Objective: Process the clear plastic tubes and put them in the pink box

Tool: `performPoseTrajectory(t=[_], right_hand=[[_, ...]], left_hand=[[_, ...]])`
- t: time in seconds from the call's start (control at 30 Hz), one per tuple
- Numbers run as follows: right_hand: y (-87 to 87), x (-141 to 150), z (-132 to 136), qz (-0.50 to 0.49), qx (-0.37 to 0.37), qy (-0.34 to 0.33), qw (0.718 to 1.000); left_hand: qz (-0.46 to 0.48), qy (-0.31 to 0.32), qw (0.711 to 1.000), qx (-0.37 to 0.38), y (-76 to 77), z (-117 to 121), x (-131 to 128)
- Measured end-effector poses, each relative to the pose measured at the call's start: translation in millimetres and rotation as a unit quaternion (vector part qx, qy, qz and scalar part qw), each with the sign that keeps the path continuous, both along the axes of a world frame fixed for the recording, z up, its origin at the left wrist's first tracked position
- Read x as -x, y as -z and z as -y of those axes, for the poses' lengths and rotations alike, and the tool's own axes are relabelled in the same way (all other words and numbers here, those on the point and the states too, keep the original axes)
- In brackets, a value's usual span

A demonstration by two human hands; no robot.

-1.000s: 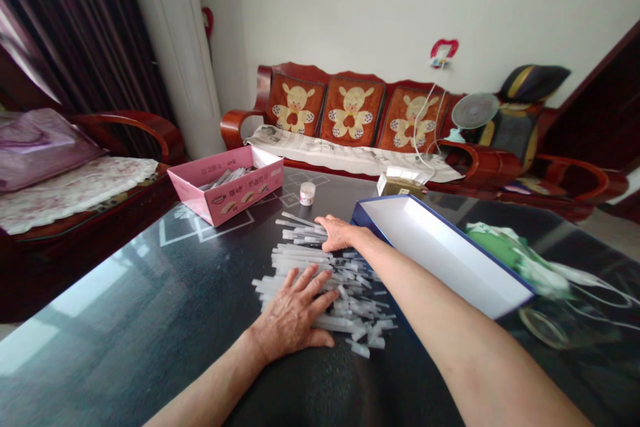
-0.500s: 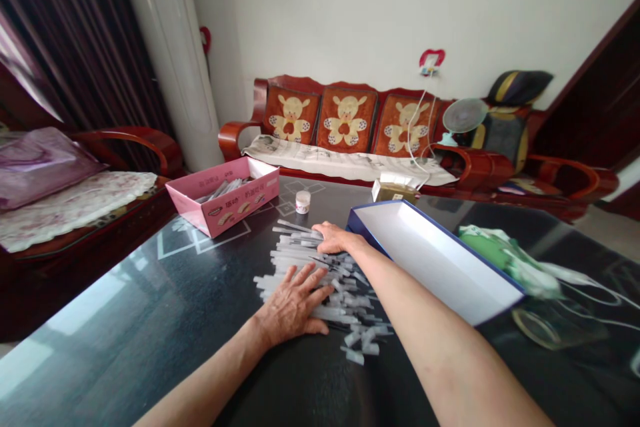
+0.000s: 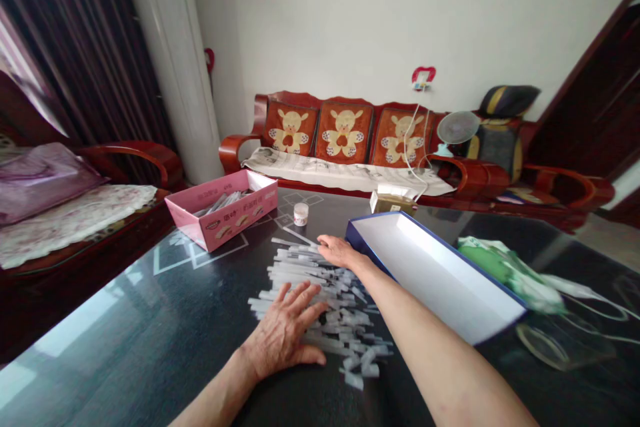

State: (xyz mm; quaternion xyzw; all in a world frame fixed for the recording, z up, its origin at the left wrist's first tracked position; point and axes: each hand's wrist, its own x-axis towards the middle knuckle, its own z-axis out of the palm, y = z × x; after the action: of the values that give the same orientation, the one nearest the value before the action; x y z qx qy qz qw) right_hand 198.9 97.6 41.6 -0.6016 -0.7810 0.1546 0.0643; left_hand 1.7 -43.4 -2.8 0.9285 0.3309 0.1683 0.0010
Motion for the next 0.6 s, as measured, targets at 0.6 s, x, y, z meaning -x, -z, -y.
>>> performPoseTrajectory(t=[0.6], right_hand=[[-11.8,63.0,-42.7,-0.02,-0.013,0.179,0.983]], left_hand=[[0.008,0.004,1.0,0.016,3.3,9.8,-6.0]])
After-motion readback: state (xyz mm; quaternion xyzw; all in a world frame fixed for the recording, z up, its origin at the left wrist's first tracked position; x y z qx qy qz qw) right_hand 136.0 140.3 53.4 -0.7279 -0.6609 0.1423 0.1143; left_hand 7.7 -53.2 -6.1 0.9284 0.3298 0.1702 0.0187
